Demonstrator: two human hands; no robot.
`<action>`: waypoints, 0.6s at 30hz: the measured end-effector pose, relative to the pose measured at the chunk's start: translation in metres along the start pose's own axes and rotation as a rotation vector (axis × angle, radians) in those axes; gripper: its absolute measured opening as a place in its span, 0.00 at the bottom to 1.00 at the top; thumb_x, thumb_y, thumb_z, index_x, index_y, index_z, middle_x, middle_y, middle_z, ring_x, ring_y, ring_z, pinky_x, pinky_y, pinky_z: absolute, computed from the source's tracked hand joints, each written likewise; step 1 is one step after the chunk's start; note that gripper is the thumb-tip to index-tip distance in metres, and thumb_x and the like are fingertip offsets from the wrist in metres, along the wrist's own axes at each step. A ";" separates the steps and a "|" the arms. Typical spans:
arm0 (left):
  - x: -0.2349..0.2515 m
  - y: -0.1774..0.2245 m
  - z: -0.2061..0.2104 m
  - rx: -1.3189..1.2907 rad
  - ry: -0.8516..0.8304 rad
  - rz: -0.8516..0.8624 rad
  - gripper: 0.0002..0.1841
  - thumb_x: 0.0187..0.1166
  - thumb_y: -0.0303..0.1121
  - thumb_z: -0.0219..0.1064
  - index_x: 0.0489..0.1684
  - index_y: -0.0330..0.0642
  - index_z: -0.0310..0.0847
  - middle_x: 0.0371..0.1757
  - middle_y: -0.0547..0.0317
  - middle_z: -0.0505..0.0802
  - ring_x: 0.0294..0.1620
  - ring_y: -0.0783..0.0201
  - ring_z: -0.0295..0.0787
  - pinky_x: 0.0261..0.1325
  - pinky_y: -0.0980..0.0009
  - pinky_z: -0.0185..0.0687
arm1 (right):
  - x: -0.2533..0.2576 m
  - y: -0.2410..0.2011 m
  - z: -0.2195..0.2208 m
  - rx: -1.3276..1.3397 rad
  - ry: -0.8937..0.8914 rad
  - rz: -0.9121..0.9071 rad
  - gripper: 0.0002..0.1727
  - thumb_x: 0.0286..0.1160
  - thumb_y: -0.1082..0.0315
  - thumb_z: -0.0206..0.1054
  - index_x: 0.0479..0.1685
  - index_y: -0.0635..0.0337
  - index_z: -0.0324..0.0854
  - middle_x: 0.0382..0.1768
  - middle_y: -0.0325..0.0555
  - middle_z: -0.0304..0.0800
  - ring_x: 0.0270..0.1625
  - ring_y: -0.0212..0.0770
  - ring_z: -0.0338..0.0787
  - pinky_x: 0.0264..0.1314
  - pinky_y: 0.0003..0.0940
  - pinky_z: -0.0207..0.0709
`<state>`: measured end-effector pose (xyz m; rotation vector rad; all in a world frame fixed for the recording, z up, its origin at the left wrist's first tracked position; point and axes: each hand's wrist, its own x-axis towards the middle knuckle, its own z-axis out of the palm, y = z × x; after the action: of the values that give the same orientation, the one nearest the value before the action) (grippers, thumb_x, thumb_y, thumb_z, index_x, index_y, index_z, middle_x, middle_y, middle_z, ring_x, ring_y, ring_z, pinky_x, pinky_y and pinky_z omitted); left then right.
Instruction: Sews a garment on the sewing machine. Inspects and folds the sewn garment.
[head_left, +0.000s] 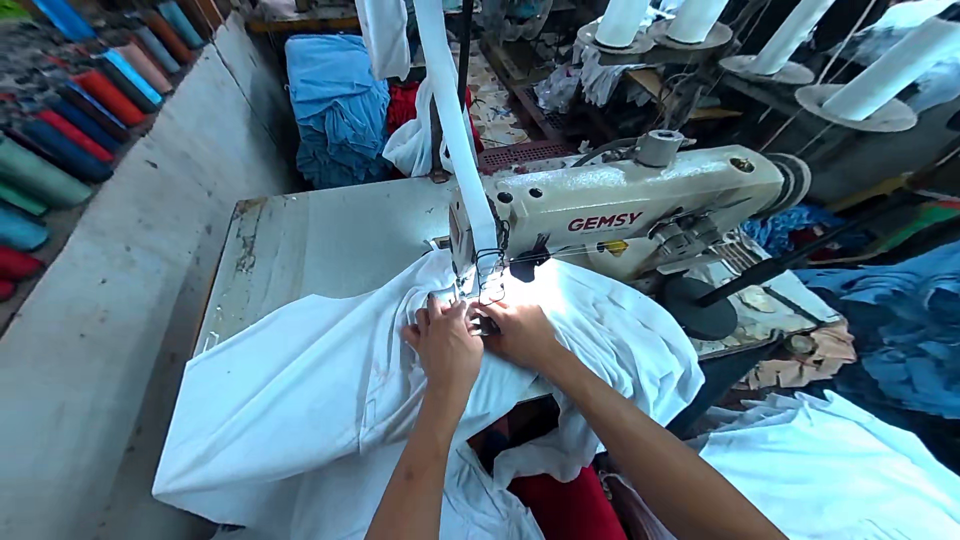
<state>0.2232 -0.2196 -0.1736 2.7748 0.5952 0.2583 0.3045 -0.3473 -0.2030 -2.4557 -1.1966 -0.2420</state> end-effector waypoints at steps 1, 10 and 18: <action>0.000 -0.004 0.005 -0.019 0.055 0.010 0.17 0.78 0.40 0.65 0.62 0.57 0.91 0.64 0.48 0.89 0.68 0.43 0.81 0.68 0.38 0.66 | -0.003 -0.001 0.000 0.008 0.006 -0.010 0.19 0.70 0.60 0.67 0.60 0.47 0.89 0.41 0.49 0.96 0.37 0.55 0.95 0.33 0.58 0.82; 0.003 -0.020 0.015 0.011 0.141 0.207 0.16 0.80 0.40 0.60 0.58 0.61 0.92 0.50 0.51 0.91 0.57 0.46 0.85 0.62 0.41 0.69 | -0.009 -0.014 -0.004 -0.074 -0.005 0.090 0.25 0.65 0.69 0.65 0.65 0.42 0.90 0.41 0.47 0.97 0.36 0.54 0.95 0.30 0.57 0.81; 0.030 -0.050 0.018 -0.035 0.138 0.383 0.15 0.83 0.44 0.60 0.53 0.58 0.95 0.52 0.53 0.89 0.60 0.49 0.83 0.61 0.46 0.72 | 0.005 -0.028 0.001 -0.129 -0.036 0.157 0.23 0.65 0.68 0.66 0.63 0.48 0.90 0.37 0.49 0.96 0.37 0.56 0.95 0.31 0.57 0.81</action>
<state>0.2360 -0.1674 -0.2032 2.8330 0.0803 0.5378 0.2849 -0.3280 -0.1942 -2.6605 -1.0248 -0.2369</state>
